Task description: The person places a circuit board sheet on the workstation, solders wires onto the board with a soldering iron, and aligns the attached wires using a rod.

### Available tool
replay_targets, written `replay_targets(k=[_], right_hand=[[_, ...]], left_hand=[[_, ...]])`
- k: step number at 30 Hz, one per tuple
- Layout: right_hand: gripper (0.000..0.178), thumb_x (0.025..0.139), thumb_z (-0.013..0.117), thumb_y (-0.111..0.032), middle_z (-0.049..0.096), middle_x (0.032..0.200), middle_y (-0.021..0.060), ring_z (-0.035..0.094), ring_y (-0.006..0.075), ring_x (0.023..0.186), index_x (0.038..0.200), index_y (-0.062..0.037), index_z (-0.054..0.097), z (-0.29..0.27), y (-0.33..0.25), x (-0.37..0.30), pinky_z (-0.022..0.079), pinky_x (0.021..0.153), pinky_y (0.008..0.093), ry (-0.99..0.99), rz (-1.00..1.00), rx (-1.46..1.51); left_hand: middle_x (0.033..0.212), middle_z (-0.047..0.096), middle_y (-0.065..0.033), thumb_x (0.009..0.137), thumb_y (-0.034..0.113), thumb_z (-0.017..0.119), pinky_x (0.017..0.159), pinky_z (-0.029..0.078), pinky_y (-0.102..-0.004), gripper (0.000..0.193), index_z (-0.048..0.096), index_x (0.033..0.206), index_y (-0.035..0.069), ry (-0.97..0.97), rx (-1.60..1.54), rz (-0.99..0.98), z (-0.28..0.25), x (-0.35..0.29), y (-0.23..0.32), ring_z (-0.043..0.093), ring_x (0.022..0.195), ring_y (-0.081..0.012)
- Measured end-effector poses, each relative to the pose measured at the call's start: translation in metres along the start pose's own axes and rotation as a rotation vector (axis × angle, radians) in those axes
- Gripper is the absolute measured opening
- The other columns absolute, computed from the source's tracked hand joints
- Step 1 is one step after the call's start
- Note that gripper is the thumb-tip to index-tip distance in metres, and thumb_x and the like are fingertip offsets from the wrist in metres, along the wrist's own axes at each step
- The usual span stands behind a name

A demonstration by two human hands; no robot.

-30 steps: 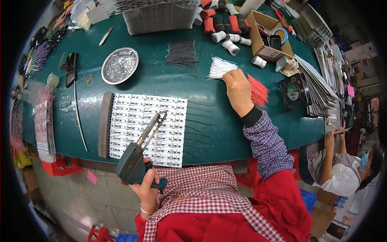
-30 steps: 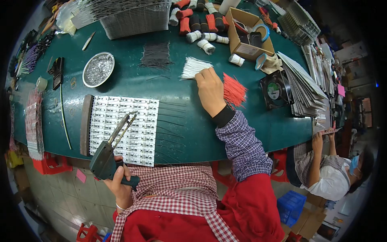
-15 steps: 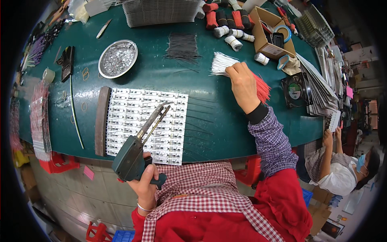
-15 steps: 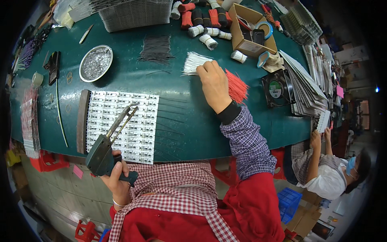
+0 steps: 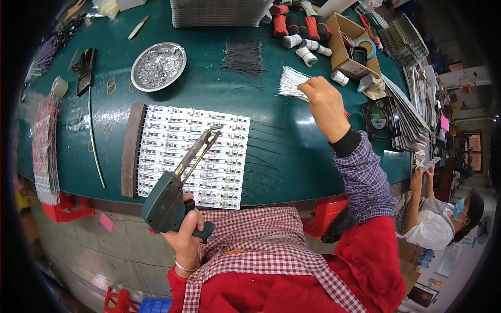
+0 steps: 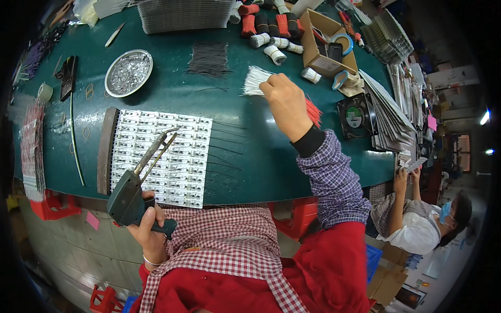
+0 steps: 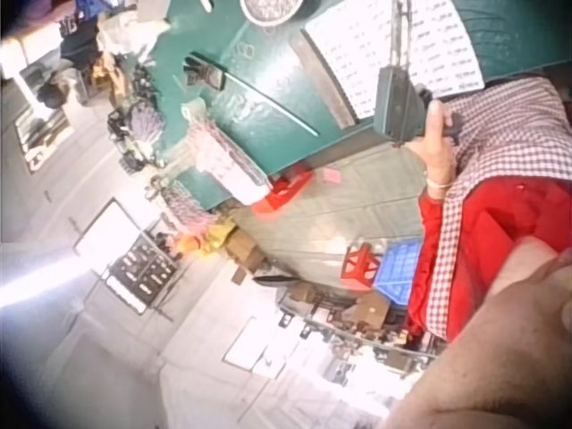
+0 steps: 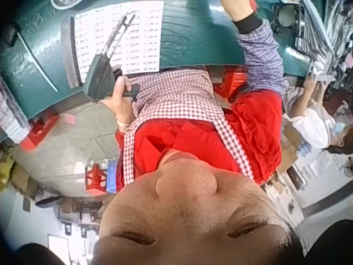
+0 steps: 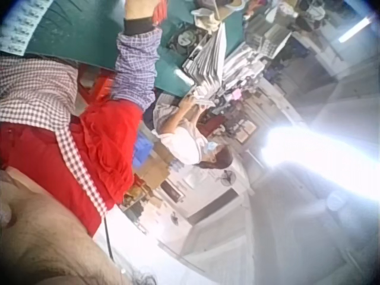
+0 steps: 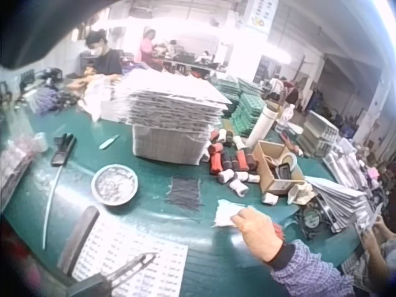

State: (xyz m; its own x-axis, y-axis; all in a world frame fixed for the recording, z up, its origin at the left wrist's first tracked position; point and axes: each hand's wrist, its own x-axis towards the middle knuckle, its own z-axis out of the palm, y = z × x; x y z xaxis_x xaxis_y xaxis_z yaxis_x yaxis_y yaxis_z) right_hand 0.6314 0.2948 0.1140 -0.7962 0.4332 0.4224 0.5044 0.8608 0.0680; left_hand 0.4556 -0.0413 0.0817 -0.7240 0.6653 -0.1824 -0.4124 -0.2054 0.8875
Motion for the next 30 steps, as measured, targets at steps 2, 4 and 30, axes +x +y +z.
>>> replay_targets(k=[2,4,30], right_hand=[[0.010,0.069,0.060,-0.001,0.057,0.081,0.0073,0.057,0.0239,0.081,0.079,-0.0042,0.061,-0.016,-0.005,0.010,0.049,0.068,0.0361,-0.101,-0.108,-0.080],[0.008,0.068,0.061,-0.002,0.057,0.080,0.0067,0.057,0.0228,0.079,0.075,-0.0055,0.062,-0.030,-0.012,0.025,0.048,0.067,0.0351,-0.157,-0.183,-0.157],[0.004,0.063,0.068,-0.013,0.057,0.069,0.0049,0.056,0.0198,0.073,0.061,-0.0096,0.068,0.018,-0.062,0.042,0.044,0.059,0.0312,-0.410,-0.598,-0.394]], left_hand=[[0.112,0.060,-0.0182,0.082,0.003,0.064,0.046,0.043,-0.0235,0.051,0.046,0.129,-0.004,0.008,0.019,0.007,-0.002,0.001,0.000,0.051,0.054,-0.0120],[0.111,0.060,-0.0180,0.082,0.004,0.064,0.046,0.043,-0.0234,0.051,0.046,0.129,-0.003,-0.008,0.023,0.009,-0.005,0.002,0.002,0.051,0.054,-0.0119],[0.115,0.061,-0.0209,0.081,-0.002,0.061,0.049,0.044,-0.0251,0.053,0.045,0.132,-0.004,-0.021,-0.007,-0.034,-0.001,0.005,0.016,0.052,0.056,-0.0126]])
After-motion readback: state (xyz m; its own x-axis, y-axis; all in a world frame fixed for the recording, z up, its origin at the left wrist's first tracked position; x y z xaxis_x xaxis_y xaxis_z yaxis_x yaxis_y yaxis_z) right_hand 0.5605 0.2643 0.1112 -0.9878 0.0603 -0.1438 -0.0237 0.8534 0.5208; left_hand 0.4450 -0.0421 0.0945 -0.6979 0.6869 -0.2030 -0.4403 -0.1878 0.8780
